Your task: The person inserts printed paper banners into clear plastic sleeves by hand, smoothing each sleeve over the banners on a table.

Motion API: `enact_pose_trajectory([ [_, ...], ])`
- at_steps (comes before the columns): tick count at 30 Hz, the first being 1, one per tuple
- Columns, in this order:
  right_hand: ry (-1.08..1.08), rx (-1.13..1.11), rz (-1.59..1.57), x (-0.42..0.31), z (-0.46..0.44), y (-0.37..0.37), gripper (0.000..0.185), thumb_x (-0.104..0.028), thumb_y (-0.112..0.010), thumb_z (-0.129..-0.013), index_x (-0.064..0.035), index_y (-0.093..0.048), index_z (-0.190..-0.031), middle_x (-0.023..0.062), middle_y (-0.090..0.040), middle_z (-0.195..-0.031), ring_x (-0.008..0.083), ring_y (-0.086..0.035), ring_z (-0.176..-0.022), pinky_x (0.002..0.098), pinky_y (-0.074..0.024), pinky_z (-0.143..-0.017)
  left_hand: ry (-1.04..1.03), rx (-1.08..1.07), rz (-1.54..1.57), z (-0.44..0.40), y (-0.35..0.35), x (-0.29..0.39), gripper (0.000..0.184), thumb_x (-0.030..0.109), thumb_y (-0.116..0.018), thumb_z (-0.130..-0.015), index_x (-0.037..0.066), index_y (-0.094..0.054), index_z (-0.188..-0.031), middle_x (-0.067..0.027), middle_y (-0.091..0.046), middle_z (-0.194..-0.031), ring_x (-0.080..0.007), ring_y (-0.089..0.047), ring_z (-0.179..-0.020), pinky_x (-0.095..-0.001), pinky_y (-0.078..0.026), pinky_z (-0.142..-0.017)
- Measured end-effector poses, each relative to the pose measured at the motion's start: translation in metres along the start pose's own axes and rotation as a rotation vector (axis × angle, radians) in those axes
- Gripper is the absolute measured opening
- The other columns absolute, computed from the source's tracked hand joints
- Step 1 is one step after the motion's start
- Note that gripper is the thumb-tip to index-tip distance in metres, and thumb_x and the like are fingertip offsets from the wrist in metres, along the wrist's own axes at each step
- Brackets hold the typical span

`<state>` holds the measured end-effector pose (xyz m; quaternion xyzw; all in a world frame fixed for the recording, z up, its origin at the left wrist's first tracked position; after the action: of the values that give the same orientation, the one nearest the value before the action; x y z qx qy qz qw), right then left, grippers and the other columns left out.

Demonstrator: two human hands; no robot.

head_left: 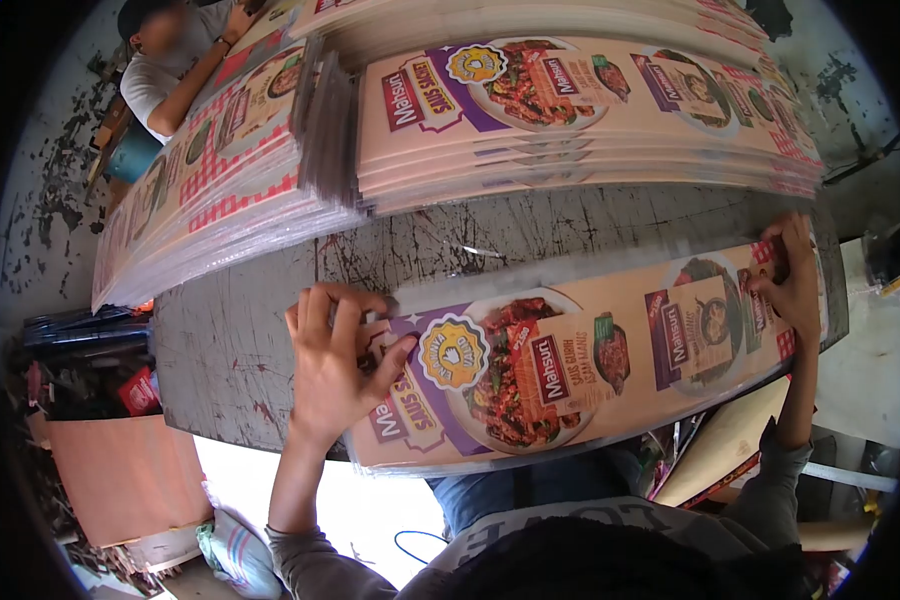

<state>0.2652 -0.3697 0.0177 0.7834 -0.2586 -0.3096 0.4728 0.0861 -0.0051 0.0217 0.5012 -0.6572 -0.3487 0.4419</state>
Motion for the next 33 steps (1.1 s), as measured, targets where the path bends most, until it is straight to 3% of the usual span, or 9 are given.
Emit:
enact_pose_trajectory([
  [2,-0.007,0.048,-0.052,-0.002,0.000,0.004,0.062,-0.045,-0.075,-0.060,-0.0004,-0.044,-0.091,0.0085,-0.039,-0.082,0.0242,-0.042,-0.079,0.0332,-0.0369,-0.069,0.007,0.016,-0.009,0.002,0.001,-0.003,0.041,0.022,-0.076,-0.061,0.002,-0.054,-0.090,-0.0091,-0.050,-0.087,-0.0244,-0.047,-0.078,-0.0370,-0.031,-0.073],
  [11,-0.156,-0.037,-0.173,0.022,0.006,0.004,0.041,-0.020,-0.071,-0.068,-0.0045,-0.046,-0.097,0.0037,-0.041,-0.083,0.0147,-0.042,-0.068,0.0269,-0.0371,-0.060,0.122,0.012,0.115,0.011,0.003,-0.036,0.036,0.023,-0.076,-0.063,0.004,-0.052,-0.083,-0.0073,-0.048,-0.080,-0.0237,-0.047,-0.075,-0.0357,-0.033,-0.072],
  [15,-0.070,0.054,-0.110,0.050,0.009,0.013,0.033,-0.010,-0.066,-0.070,-0.0053,-0.048,-0.096,0.0022,-0.044,-0.083,0.0116,-0.043,-0.071,0.0250,-0.0372,-0.060,0.087,0.003,0.175,0.010,0.002,-0.038,0.033,0.022,-0.077,-0.064,0.006,-0.052,-0.080,-0.0063,-0.050,-0.077,-0.0227,-0.049,-0.074,-0.0332,-0.034,-0.072],
  [22,-0.103,0.040,-0.202,0.061,0.011,0.007,0.029,-0.009,-0.064,-0.071,-0.0055,-0.047,-0.094,0.0028,-0.045,-0.086,0.0112,-0.043,-0.074,0.0236,-0.0366,-0.062,0.077,0.041,0.309,0.010,0.001,-0.039,0.030,0.016,-0.076,-0.066,0.005,-0.050,-0.078,-0.0059,-0.053,-0.076,-0.0210,-0.053,-0.069,-0.0330,-0.036,-0.073],
  [24,-0.240,-0.015,-0.272,0.068,0.013,0.005,0.026,-0.009,-0.063,-0.072,-0.0048,-0.046,-0.091,0.0026,-0.043,-0.084,0.0120,-0.042,-0.076,0.0242,-0.0362,-0.067,0.107,0.055,0.263,0.011,0.003,-0.037,0.031,0.015,-0.076,-0.065,0.006,-0.049,-0.077,-0.0059,-0.053,-0.075,-0.0207,-0.054,-0.068,-0.0329,-0.037,-0.072],
  [27,-0.119,0.024,-0.210,0.056,0.011,0.009,0.023,-0.009,-0.062,-0.073,-0.0039,-0.044,-0.087,0.0031,-0.041,-0.082,0.0137,-0.041,-0.078,0.0251,-0.0353,-0.071,0.124,0.070,0.288,0.011,0.003,-0.037,0.032,0.015,-0.077,-0.065,0.006,-0.049,-0.078,-0.0058,-0.053,-0.076,-0.0207,-0.054,-0.067,-0.0329,-0.037,-0.073],
  [31,-0.127,-0.015,-0.180,0.047,0.006,0.008,0.020,-0.009,-0.061,-0.075,-0.0034,-0.043,-0.083,0.0036,-0.038,-0.079,0.0150,-0.039,-0.077,0.0253,-0.0339,-0.071,0.193,0.082,0.415,0.014,-0.003,-0.044,0.031,0.016,-0.075,-0.067,0.006,-0.048,-0.076,-0.0055,-0.052,-0.074,-0.0207,-0.052,-0.066,-0.0322,-0.035,-0.071],
  [33,-0.060,0.063,-0.266,0.042,0.007,0.011,0.020,-0.008,-0.060,-0.075,-0.0033,-0.042,-0.080,0.0040,-0.036,-0.078,0.0157,-0.037,-0.075,0.0254,-0.0324,-0.069,0.087,0.059,0.280,0.012,-0.001,-0.036,0.029,0.018,-0.074,-0.069,0.006,-0.048,-0.074,-0.0049,-0.049,-0.071,-0.0201,-0.048,-0.064,-0.0316,-0.032,-0.071],
])
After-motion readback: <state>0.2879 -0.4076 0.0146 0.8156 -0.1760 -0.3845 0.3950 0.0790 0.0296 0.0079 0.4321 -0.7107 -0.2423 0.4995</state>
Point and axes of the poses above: each hand's wrist, its own z-axis away from the middle knuckle, its own y-axis out of the back of the hand, x = y × z, the point moved 9 cm from there along -z, towards the middle knuckle
